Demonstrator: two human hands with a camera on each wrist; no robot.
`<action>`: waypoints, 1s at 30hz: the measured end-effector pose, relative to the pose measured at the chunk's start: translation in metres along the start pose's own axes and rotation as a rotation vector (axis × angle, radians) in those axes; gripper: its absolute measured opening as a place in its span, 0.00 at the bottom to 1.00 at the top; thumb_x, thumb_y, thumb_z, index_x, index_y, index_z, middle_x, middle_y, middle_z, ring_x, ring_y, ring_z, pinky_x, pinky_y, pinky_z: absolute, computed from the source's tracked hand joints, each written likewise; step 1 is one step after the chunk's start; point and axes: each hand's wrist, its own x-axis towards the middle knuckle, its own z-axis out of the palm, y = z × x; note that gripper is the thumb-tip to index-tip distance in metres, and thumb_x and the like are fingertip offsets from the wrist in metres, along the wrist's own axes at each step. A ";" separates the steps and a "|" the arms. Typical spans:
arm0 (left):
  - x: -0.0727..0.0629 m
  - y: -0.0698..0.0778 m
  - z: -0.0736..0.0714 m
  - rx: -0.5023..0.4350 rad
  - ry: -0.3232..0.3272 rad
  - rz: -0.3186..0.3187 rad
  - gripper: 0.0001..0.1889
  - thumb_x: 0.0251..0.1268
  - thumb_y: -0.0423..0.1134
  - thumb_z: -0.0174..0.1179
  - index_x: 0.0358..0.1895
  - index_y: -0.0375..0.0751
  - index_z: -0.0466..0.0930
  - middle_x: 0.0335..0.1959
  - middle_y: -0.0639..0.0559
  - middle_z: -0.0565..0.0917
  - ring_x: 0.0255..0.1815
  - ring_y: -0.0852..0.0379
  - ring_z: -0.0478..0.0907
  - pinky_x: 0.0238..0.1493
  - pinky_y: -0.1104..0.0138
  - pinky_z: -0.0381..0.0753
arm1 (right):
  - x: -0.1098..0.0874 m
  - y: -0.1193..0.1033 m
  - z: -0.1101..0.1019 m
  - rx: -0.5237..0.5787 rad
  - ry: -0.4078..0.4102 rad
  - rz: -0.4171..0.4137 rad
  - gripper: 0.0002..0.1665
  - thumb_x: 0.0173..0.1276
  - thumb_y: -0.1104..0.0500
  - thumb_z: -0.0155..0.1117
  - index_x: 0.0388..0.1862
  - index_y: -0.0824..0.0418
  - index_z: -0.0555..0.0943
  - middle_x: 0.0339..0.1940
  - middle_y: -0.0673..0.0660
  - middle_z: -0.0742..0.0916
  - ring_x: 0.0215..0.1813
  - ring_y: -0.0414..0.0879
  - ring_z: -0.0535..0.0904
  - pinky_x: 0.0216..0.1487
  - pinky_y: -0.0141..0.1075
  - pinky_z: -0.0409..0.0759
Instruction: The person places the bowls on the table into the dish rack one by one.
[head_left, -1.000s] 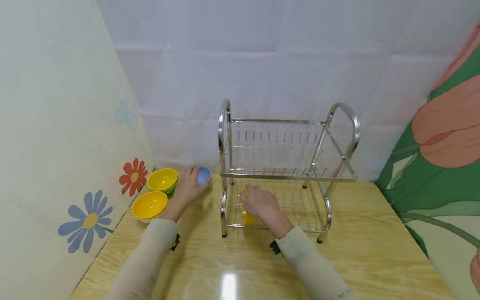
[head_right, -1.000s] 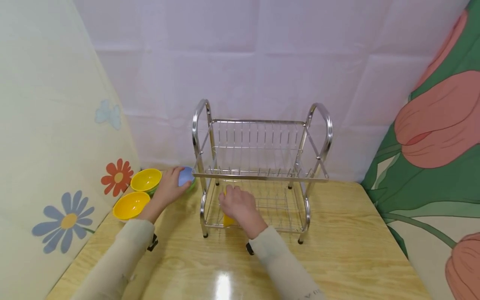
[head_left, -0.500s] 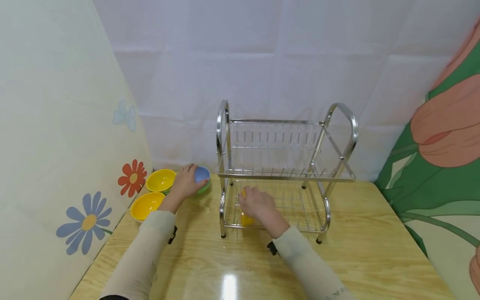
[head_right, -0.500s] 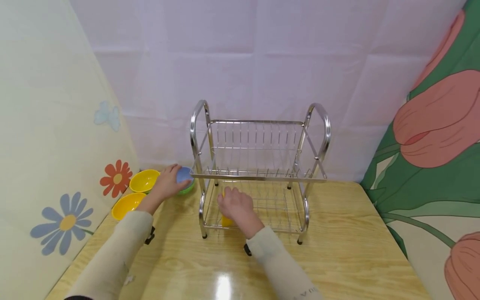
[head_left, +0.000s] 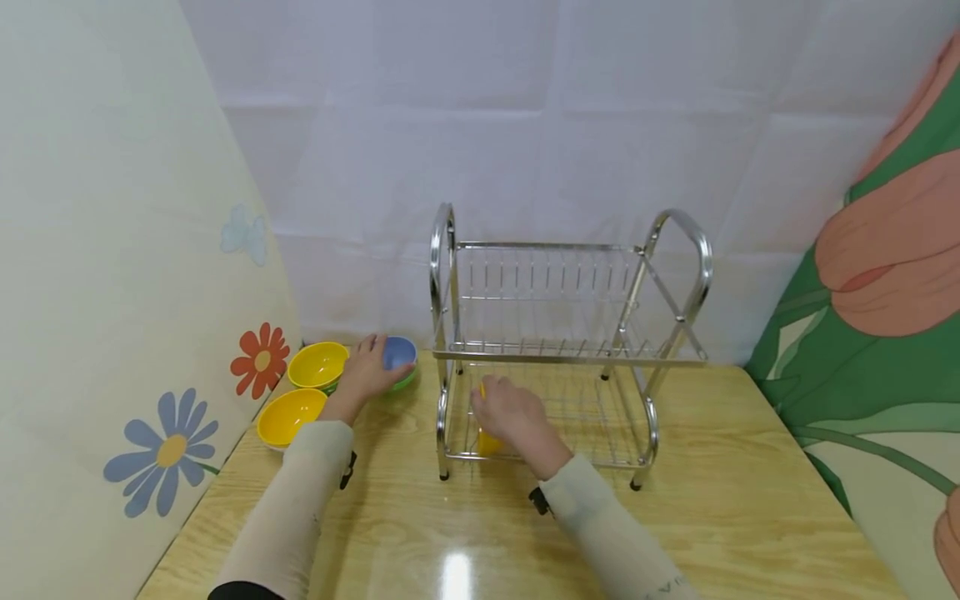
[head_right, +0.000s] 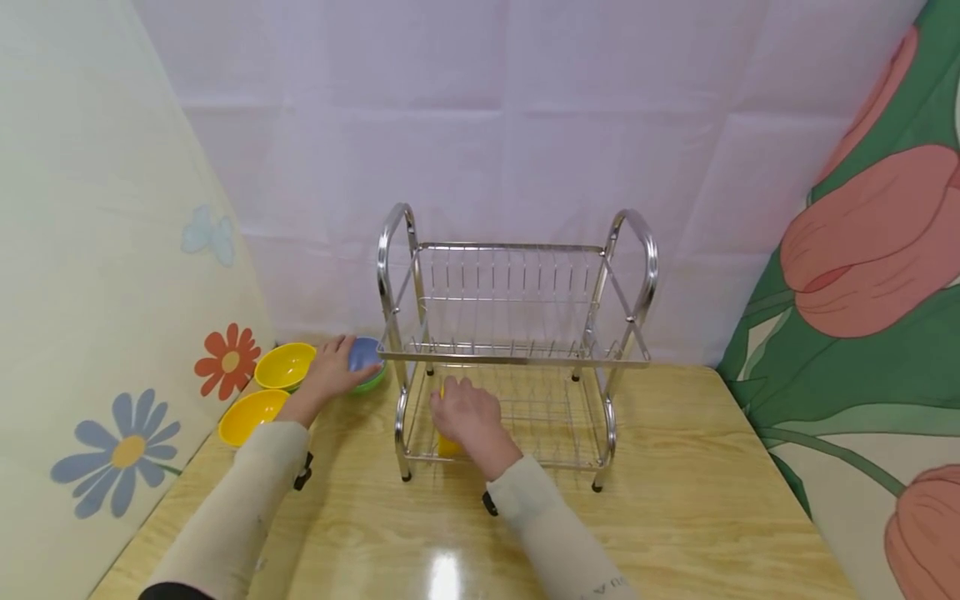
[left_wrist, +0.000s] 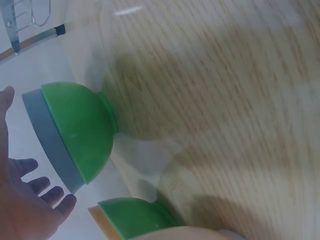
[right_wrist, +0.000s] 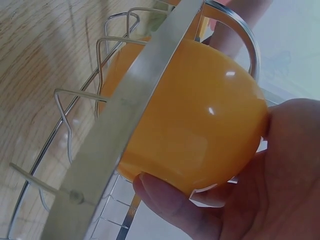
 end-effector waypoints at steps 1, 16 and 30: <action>0.000 0.000 0.001 -0.002 0.001 -0.004 0.49 0.66 0.65 0.60 0.79 0.35 0.54 0.78 0.29 0.54 0.76 0.29 0.52 0.73 0.34 0.58 | 0.000 0.000 0.000 0.001 0.003 0.002 0.33 0.83 0.44 0.38 0.71 0.66 0.70 0.63 0.67 0.80 0.50 0.57 0.81 0.37 0.45 0.81; -0.001 -0.001 0.001 -0.022 -0.005 -0.059 0.55 0.59 0.64 0.67 0.78 0.32 0.53 0.75 0.24 0.55 0.73 0.27 0.54 0.69 0.35 0.63 | 0.004 -0.002 0.006 0.010 0.000 0.029 0.35 0.83 0.41 0.37 0.73 0.65 0.68 0.67 0.67 0.78 0.59 0.64 0.79 0.53 0.54 0.82; -0.004 -0.013 0.012 -0.043 0.008 -0.049 0.61 0.56 0.64 0.70 0.76 0.21 0.48 0.73 0.20 0.54 0.72 0.25 0.54 0.69 0.37 0.65 | 0.005 -0.001 0.010 0.051 0.006 0.040 0.37 0.83 0.41 0.36 0.75 0.65 0.66 0.70 0.68 0.75 0.62 0.66 0.77 0.59 0.56 0.80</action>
